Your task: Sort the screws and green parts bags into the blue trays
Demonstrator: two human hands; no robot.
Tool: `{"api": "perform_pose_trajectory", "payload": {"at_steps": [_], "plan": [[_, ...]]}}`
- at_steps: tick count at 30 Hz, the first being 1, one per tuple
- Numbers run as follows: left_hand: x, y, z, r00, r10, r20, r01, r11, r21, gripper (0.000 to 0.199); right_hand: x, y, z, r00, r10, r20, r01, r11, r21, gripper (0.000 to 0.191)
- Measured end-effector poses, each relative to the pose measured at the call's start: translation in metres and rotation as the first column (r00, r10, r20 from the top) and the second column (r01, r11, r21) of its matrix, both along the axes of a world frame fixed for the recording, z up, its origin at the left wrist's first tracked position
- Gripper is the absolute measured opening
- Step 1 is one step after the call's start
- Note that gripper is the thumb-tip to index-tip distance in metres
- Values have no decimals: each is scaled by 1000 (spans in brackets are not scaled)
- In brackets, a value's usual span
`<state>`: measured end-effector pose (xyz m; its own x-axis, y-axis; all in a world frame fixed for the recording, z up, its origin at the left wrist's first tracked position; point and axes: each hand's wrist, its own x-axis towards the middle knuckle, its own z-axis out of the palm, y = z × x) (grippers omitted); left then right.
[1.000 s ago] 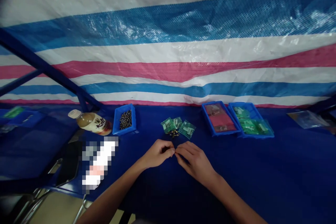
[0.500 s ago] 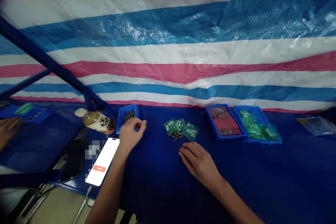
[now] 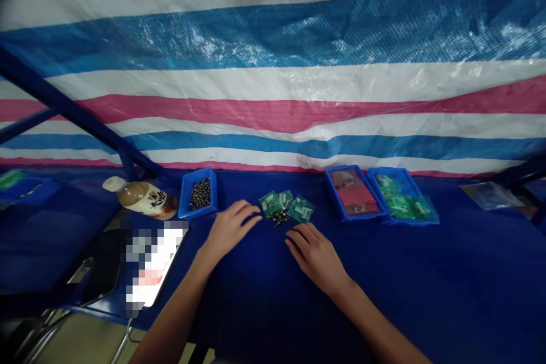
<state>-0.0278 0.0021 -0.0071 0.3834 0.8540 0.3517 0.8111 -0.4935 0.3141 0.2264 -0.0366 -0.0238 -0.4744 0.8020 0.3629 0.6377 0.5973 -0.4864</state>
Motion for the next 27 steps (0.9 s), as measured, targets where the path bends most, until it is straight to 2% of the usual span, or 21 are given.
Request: {"api": "perform_pose_trajectory", "payload": {"at_steps": [2, 5, 8, 18, 27], "plan": [[16, -4, -11, 998, -60, -15, 60, 998, -24, 20, 0, 0, 0, 1000, -2, 8, 2, 1000, -3, 22], [29, -8, -24, 998, -63, -12, 63, 997, -39, 24, 0, 0, 1, 1000, 1, 14, -1, 1000, -6, 22], [33, -8, -29, 999, -49, 5, 50, 997, -54, 22, 0, -1, 3, 1000, 13, 17, -13, 1000, -10, 20], [35, -7, -27, 994, -18, 104, 30, 993, -116, 15, 1, -1, 4, 1000, 16, -16, -17, 998, -60, 20], [37, -16, -11, 951, -135, 279, 169, 980, -101, 17, 0, 0, 5, 986, -79, -149, 44, 974, -223, 23]]}}
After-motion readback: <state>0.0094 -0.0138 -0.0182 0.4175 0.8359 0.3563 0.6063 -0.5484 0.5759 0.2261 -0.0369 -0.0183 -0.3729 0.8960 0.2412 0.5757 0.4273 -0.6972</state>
